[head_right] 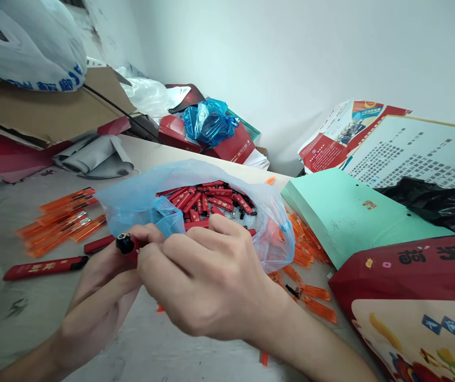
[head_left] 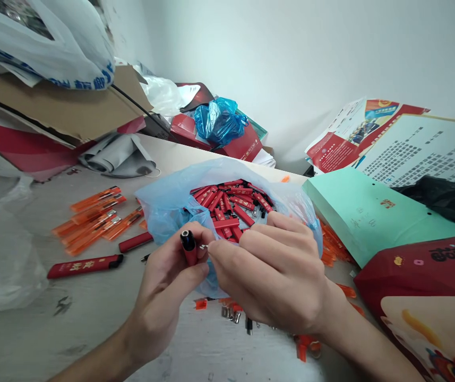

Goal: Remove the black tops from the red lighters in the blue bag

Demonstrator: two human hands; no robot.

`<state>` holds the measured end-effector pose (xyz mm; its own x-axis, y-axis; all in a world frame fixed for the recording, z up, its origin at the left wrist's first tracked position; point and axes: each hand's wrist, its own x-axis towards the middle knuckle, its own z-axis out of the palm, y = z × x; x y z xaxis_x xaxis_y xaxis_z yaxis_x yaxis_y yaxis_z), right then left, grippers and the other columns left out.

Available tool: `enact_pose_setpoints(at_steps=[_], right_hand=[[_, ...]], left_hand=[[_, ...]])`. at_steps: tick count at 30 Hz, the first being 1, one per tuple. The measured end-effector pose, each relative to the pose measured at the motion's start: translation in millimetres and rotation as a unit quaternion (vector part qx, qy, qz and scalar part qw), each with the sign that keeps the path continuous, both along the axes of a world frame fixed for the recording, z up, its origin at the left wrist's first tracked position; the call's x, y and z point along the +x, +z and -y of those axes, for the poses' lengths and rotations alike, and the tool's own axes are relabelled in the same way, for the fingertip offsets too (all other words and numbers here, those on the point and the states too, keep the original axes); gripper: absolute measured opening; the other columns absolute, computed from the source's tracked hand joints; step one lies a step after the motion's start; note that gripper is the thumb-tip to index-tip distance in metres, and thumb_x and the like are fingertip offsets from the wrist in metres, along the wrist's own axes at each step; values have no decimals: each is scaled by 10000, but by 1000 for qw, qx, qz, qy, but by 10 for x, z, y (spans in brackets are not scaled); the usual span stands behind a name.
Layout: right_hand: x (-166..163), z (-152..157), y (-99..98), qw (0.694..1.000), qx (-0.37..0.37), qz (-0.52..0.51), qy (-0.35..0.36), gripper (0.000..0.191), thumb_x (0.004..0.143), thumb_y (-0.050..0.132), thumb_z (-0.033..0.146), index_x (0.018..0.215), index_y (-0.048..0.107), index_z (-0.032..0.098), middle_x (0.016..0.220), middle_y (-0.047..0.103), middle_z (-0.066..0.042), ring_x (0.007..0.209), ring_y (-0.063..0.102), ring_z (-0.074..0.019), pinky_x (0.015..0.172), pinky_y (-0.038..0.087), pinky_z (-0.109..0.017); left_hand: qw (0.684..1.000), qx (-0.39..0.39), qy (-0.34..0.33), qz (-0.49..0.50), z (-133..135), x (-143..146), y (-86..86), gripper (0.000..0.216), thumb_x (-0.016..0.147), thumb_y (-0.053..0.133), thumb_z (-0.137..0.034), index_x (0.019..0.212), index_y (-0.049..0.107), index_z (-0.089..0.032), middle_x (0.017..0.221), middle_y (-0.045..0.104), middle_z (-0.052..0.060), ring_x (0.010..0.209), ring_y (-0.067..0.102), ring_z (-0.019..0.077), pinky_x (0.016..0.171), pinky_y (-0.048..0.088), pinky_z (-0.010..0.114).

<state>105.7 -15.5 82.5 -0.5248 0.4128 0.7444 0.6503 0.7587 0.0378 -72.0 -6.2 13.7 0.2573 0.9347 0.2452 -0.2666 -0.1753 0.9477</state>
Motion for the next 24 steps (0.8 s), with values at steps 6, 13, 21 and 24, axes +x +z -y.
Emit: enact_pose_setpoints(at_steps=[6,13,21,24], right_hand=[[-15,3,-13,1000,-6,-6,13,276,954,606,76,701,663,170,622,388,51,582,294,-119,577,221,-349],[-34,47,0,1000,1,3,19,156,953,632,91,852,733,156,610,417,65,569,302,-116,579,234,-353],[-51,68,1,999,18,16,30,217,973,557,77,883,748,130,602,440,61,579,299,-125,586,209,-378],[-47,72,2,999,8,24,36,258,951,524,50,815,726,134,600,420,52,577,292,-129,595,193,-379]], left_hand=[[997,64,-3,-37,11,-30,-18,98,1014,561,-232,927,602,-252,844,445,-1,781,428,171,651,390,308],[991,114,0,-68,15,-50,-17,145,1052,475,-225,949,572,-256,861,455,-6,799,436,177,683,360,351],[983,154,18,-100,18,-49,-1,175,1033,438,-162,975,575,-254,868,502,-4,796,470,184,706,378,368],[972,187,42,-136,23,-47,10,161,1014,466,-140,977,570,-256,855,509,-4,771,473,186,683,380,371]])
